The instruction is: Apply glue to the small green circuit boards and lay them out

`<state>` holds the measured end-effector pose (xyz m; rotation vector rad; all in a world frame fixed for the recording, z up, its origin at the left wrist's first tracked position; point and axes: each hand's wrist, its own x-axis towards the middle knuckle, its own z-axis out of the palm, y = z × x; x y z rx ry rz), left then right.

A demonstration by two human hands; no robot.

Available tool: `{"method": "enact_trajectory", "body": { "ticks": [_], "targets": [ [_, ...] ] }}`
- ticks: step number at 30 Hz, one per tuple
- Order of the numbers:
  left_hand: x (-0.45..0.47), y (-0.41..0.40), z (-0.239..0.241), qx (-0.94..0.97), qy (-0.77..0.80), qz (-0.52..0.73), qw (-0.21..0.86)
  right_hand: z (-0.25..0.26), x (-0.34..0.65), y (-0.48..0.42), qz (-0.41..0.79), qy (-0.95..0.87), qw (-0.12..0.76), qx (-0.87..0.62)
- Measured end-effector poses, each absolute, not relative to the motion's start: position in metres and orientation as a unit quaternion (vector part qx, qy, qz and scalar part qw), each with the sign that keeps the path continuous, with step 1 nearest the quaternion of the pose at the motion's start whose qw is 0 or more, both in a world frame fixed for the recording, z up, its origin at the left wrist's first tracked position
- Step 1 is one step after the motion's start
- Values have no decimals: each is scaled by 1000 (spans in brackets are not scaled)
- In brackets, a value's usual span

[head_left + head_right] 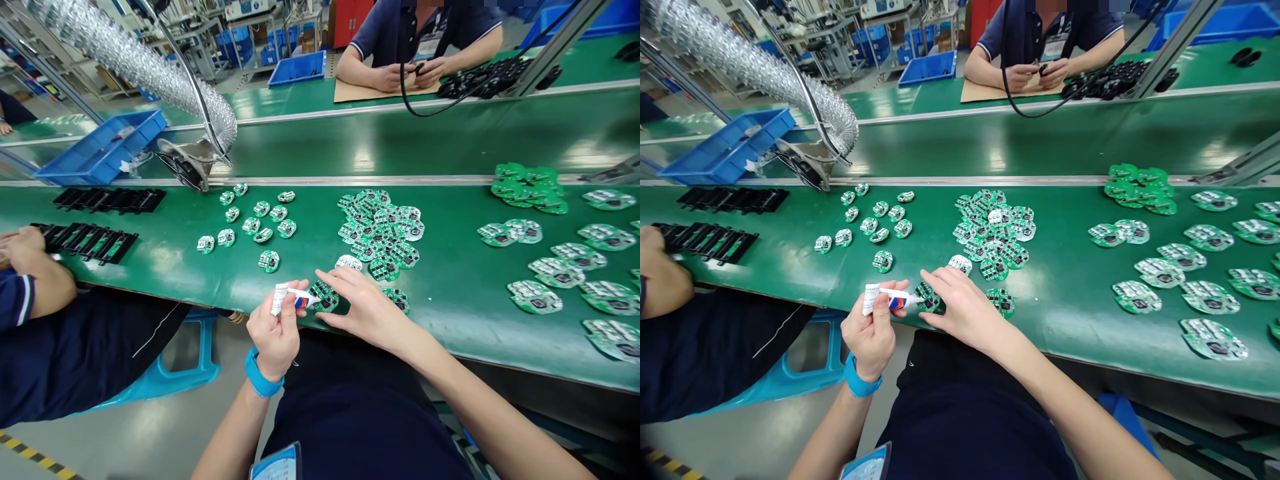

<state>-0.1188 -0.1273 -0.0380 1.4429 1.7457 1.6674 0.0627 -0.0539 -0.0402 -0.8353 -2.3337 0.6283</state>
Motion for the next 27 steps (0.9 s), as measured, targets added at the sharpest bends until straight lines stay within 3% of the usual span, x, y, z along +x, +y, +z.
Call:
{"method": "enact_trajectory", "body": {
  "ticks": [27],
  "targets": [
    [-129,-115,-41,576,587,567,46,-34,61,-62,200,-891,272,-302]
  ]
}}
